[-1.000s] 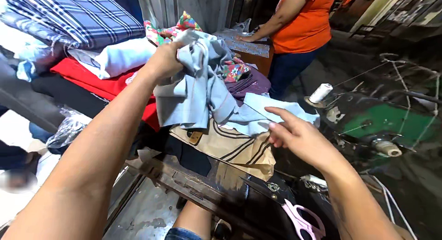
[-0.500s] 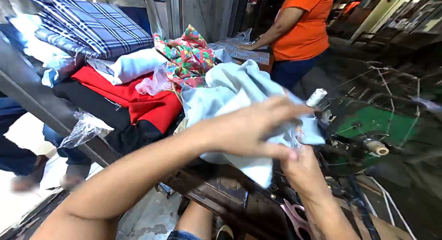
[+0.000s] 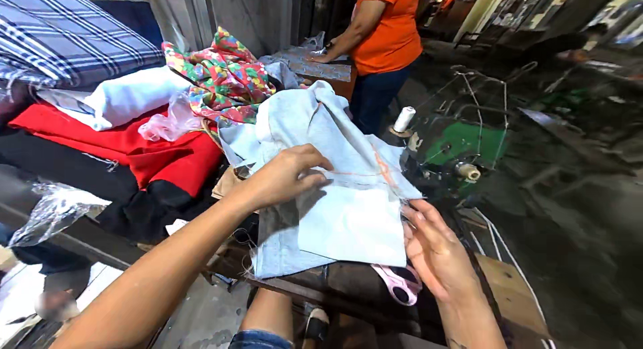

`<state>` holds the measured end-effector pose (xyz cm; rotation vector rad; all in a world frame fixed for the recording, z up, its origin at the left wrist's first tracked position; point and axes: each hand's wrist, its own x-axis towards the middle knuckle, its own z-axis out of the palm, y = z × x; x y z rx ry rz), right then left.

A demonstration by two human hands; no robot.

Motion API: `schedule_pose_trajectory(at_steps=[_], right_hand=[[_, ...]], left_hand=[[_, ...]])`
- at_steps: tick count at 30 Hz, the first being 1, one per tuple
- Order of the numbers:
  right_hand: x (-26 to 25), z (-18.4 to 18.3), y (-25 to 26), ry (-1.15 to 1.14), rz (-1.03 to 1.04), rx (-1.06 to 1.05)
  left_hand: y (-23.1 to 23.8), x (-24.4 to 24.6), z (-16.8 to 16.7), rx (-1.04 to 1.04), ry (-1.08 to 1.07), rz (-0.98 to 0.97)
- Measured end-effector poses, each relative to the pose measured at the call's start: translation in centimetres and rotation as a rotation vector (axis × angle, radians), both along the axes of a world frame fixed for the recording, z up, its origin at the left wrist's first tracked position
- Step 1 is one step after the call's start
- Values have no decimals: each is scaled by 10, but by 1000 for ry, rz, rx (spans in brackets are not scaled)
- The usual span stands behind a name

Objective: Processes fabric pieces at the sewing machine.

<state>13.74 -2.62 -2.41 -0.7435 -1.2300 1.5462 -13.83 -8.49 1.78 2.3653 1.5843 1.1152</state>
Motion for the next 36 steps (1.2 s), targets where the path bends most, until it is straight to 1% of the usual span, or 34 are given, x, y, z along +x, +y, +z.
schedule_pose_trajectory(at_steps=[4,7,10,12,14,16,18,20,23,24,26,29,32,34,36], right_hand=[[2,-9,-10,-162,19,124],[0,-13,-13,-281,9,203],[-3,-16,-15,-356,-109,319],[0,-20,-12,-463,-220,484],[4,-21,-8,-619,-343,701],[2,-16,-2,-728,-429,932],[-8,-3,4,-831,-408,1101],[-24,10,11,-947,-301,1209],[-45,18,24,-1107,-157,1281],[-49,18,27,-1124,-133,1293],[-50,14,30,-1065,-161,1363],[-43,-1,29,-867,-322,1499],[-35,-14,25,-709,-454,1540],[-28,-17,24,-655,-498,1547],[-23,-18,22,-612,-518,1557]], left_hand=[[13,27,-7,-3,27,-57],[22,42,-9,13,61,-40],[28,48,-11,-12,162,22],[30,43,-17,-18,205,53],[29,33,-23,-9,209,83],[24,25,-27,-27,191,118],[19,19,-31,-49,172,147],[14,16,-33,-73,140,162],[9,11,-39,-77,105,189],[7,7,-42,-64,96,198],[3,-1,-51,-27,72,213],[-3,-11,-65,33,7,226],[-7,-13,-81,224,-53,182],[-10,-10,-89,376,-97,110],[-16,-4,-92,463,-131,30]])
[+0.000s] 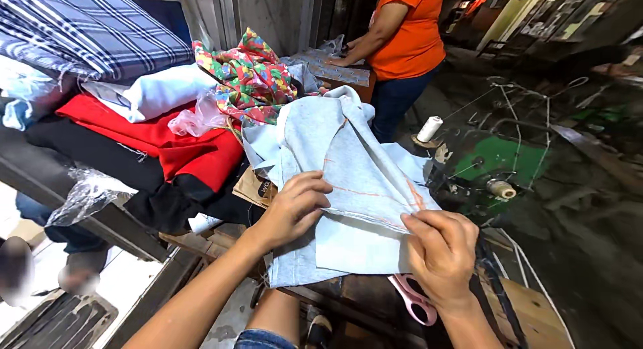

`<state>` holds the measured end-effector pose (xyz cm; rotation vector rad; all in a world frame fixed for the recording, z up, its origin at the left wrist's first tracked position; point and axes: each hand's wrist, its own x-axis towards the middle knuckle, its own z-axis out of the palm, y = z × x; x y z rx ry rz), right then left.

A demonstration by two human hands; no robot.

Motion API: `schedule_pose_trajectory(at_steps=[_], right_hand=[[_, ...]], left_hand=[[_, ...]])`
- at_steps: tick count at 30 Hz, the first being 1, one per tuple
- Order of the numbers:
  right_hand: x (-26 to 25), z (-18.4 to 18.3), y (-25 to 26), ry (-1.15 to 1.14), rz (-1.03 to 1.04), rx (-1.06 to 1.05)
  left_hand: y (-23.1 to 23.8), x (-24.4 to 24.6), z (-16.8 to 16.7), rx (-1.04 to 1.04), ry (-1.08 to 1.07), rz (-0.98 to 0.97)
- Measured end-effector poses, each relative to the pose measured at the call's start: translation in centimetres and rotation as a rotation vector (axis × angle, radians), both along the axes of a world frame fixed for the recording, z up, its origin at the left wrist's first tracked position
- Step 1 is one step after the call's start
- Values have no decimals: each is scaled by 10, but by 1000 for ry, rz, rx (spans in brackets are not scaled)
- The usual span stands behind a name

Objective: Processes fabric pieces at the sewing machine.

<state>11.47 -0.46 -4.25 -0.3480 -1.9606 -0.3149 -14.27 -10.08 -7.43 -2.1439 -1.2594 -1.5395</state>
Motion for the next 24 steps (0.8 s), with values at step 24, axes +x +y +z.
schedule_pose_trajectory(at_steps=[24], right_hand=[[-79,60,-92,-16,924,-743]], left_hand=[[-34,-65,145,-133,-42,75]])
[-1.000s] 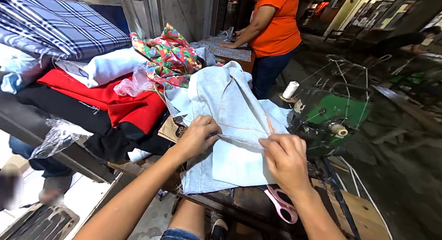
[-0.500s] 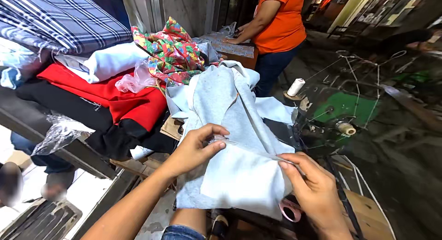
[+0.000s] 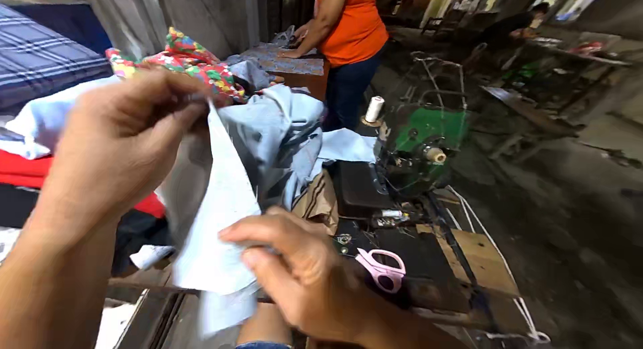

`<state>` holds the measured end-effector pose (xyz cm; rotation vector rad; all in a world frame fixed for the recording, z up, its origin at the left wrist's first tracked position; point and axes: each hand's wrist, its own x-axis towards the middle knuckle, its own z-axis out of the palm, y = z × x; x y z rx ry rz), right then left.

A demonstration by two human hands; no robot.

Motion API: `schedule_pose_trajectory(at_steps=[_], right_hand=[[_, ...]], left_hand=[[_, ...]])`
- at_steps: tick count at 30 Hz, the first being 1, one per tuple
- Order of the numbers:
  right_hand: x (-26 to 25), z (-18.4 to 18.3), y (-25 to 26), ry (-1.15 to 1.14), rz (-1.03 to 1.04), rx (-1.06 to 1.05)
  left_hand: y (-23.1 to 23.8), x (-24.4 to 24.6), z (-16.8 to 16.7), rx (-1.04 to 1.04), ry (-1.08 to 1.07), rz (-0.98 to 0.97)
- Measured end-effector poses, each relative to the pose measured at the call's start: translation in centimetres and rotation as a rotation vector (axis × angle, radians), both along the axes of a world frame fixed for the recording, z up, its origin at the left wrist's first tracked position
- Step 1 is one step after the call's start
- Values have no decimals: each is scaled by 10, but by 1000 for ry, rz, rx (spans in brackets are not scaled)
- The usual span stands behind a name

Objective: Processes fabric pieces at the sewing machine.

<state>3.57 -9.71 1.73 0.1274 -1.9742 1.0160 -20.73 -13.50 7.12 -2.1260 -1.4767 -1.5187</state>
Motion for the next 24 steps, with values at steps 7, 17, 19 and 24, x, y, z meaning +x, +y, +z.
schedule_pose_trajectory(at_steps=[7,17,19,24], right_hand=[[59,-77,7,40,-297,-551],[102,-122,11,11,-451,-526],[103,-121,9,20,-442,-525],[120,-104,2,-35,-447,-561]], left_hand=[[130,147,-25,-191,366,-284],[155,183,-74,-379,377,-281],[143,182,-80,-377,409,-273],[119,185,-95,-328,361,-289]])
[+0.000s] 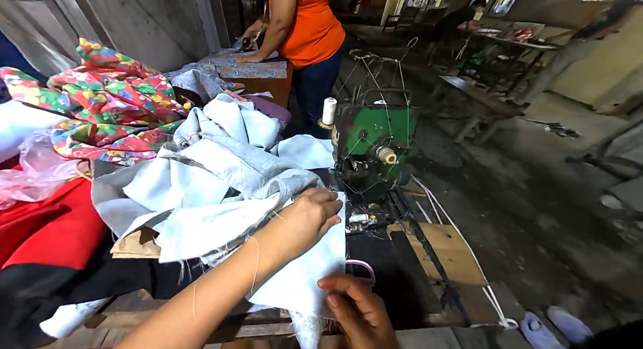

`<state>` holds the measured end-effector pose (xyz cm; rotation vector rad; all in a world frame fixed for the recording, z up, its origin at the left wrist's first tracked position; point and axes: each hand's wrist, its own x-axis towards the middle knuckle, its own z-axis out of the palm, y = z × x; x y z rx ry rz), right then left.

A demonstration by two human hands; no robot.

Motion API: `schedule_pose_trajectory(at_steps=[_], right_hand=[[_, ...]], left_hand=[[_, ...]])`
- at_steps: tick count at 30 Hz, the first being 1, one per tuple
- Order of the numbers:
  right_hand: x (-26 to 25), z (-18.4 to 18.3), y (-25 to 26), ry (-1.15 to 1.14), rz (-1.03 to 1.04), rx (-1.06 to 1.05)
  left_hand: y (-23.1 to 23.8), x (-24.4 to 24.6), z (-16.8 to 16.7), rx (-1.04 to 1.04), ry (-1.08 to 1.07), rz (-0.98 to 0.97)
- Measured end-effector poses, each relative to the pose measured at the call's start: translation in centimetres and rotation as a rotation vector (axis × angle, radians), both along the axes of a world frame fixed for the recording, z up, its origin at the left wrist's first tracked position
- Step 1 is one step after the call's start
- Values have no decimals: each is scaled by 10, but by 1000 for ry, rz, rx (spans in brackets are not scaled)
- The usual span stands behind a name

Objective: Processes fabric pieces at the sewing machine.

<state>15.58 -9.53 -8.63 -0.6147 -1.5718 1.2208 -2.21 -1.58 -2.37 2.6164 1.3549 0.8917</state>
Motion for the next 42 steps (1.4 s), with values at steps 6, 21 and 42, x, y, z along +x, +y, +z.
schedule_pose_trajectory(at_steps=[6,21,42], right_hand=[[21,18,56,-379,-253,311],[-5,34,143,-659,-632,623],[-5,34,151,-616,-637,656]], left_hand=[[0,2,-2,-37,-62,21],[5,0,5,-71,-55,12],[22,14,31,-406,4,197]])
